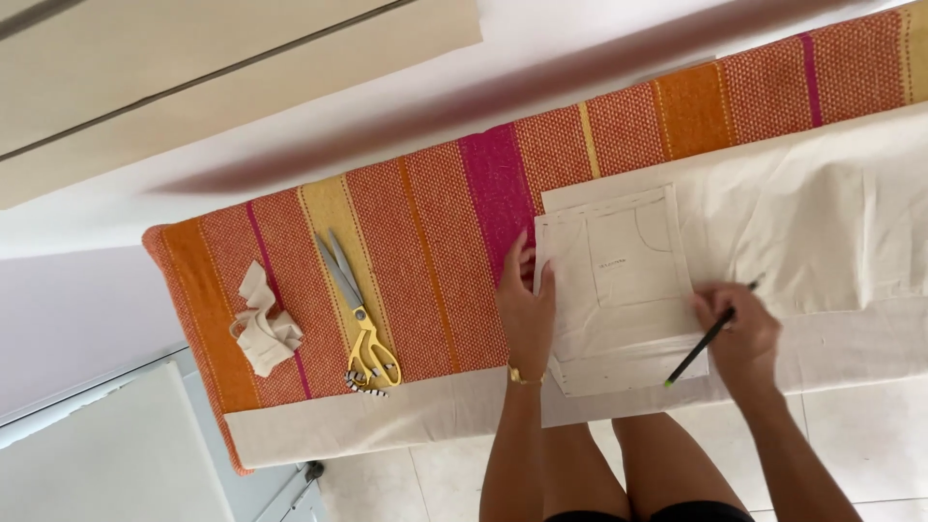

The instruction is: Marking patterns on fabric pieces with a pencil and cutting them out using scissors.

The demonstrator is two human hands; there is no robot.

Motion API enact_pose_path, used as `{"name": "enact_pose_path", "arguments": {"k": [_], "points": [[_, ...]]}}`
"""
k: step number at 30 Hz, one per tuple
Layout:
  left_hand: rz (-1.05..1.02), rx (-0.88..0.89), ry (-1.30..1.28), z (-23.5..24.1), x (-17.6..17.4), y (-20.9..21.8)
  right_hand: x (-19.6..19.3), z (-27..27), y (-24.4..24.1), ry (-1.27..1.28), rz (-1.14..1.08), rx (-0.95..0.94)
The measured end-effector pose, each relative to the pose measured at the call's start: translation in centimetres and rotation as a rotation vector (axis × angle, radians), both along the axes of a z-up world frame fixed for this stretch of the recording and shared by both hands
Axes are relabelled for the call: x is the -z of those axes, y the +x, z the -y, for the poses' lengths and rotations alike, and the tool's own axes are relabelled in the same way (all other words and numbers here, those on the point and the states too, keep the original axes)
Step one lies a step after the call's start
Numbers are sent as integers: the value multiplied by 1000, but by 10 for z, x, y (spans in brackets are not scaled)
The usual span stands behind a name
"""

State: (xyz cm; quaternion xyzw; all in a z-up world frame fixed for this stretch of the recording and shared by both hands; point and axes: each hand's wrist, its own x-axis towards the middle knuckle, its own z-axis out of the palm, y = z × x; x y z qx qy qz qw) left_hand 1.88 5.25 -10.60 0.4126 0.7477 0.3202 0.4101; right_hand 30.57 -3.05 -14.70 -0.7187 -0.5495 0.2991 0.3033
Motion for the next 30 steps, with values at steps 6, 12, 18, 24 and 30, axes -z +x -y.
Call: {"name": "enact_pose_path", "arguments": {"k": [6,12,18,24,30], "points": [[73,3,7,-54,15,7,-10,-73,31,430,349,-248],[-351,-52,247,-71,42,24,-1,-138,26,405,522,-535],[-361,-63,309,-68,51,26,28,-168,161,447,618,-321],[-449,-114,364,-61,43,23,20,-166,220,610,689,-298],[35,-142,109,-33,10,-3,-11,-120,155,559,503,-239]]}}
